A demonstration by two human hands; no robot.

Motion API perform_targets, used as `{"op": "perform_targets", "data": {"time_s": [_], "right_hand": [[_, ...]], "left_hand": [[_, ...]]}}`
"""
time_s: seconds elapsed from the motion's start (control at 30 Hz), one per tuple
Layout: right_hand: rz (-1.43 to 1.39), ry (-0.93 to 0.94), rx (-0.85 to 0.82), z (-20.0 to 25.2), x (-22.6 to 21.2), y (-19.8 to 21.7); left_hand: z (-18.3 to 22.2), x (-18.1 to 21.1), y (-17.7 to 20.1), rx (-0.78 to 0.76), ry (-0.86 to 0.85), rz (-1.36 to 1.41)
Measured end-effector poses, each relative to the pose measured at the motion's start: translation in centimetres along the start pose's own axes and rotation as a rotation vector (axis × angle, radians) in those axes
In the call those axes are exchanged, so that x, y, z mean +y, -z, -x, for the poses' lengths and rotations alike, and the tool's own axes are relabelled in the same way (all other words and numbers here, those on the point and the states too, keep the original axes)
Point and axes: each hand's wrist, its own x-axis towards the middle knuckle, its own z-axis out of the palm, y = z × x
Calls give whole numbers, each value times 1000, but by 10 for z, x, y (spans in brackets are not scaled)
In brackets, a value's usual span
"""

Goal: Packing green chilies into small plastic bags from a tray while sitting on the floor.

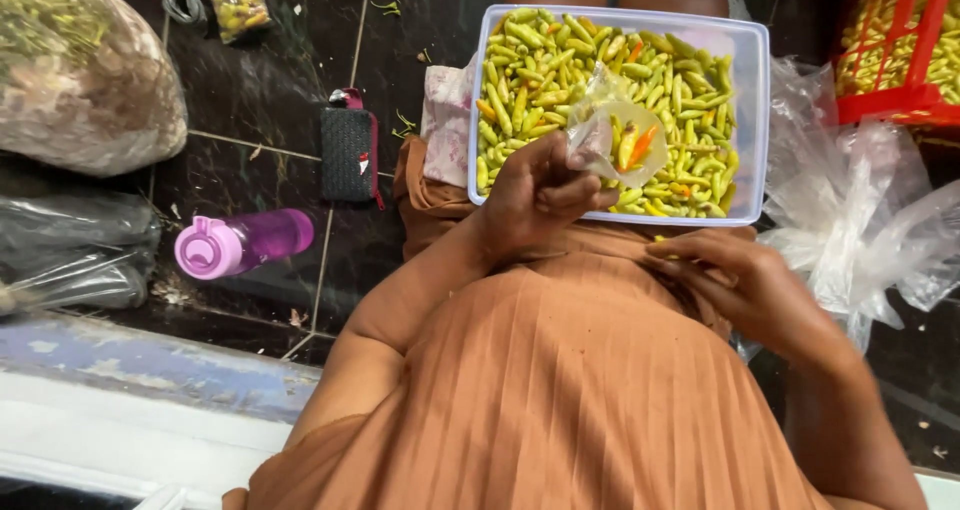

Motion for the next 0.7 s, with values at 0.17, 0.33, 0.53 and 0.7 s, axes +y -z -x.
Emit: {"op": "perform_targets", "data": {"time_s": [0.17, 0.33, 0.53, 0.7], "right_hand": [[74, 100, 158, -16, -13, 30], [202, -405, -153, -76, -12, 29], [268, 127, -2, -91, 66, -30], [493, 118, -17, -83, 67, -23]], "left_hand": [[5, 2, -5, 34, 37, 1], [12, 2, -30, 48, -56, -60], [11, 2, -37, 24, 49, 17], [11, 2, -38, 26, 54, 20]]}}
